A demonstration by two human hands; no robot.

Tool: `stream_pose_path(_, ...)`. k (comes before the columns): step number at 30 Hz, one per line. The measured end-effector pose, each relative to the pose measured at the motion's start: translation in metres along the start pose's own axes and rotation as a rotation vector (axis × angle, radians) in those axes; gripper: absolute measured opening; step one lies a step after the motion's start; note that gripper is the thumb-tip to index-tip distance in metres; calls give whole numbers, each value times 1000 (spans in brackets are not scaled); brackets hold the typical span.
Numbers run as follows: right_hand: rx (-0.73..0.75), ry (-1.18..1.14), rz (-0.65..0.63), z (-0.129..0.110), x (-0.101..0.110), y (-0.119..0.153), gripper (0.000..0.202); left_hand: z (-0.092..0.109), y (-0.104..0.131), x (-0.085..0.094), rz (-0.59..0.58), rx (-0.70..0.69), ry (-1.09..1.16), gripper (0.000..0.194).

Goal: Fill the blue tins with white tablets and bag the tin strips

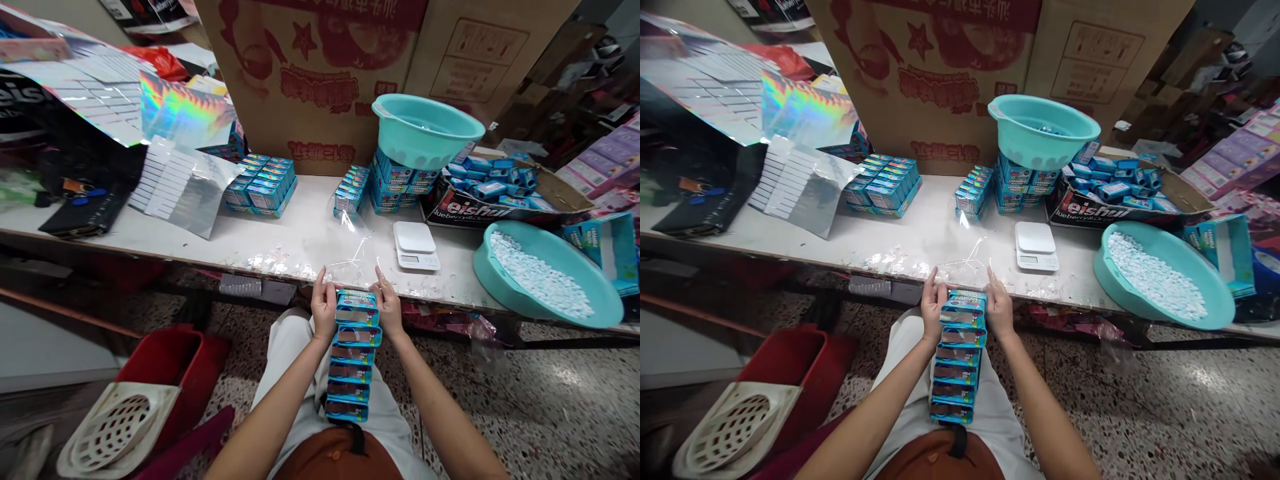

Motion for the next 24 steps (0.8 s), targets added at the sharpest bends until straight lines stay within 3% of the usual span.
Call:
stream_pose_path(8,-116,-162,13,-2,-7,11,48,-10,6,4,-2,155,303,68)
stream_pose_path(15,-335,-493,54,21,-20,24,59,-28,10,-13,-137,400,665,86)
stream_pose_path(20,-371,-521,84,27,-17,43,59,-25,19,-9,-178,309,564,84)
stream_pose_path(24,-300,-320,121,27,0,56,53,-17,30,5,-135,107,232,64)
Point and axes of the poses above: each hand's wrist, its own y-axis away from the middle knuckle, its own x-axis out of the back of the hand, z = x × y, the point moved 9 cm from there along -y, towards the middle knuckle, and after that the axes turned 5 degrees about -z, right-handed, at the moved point
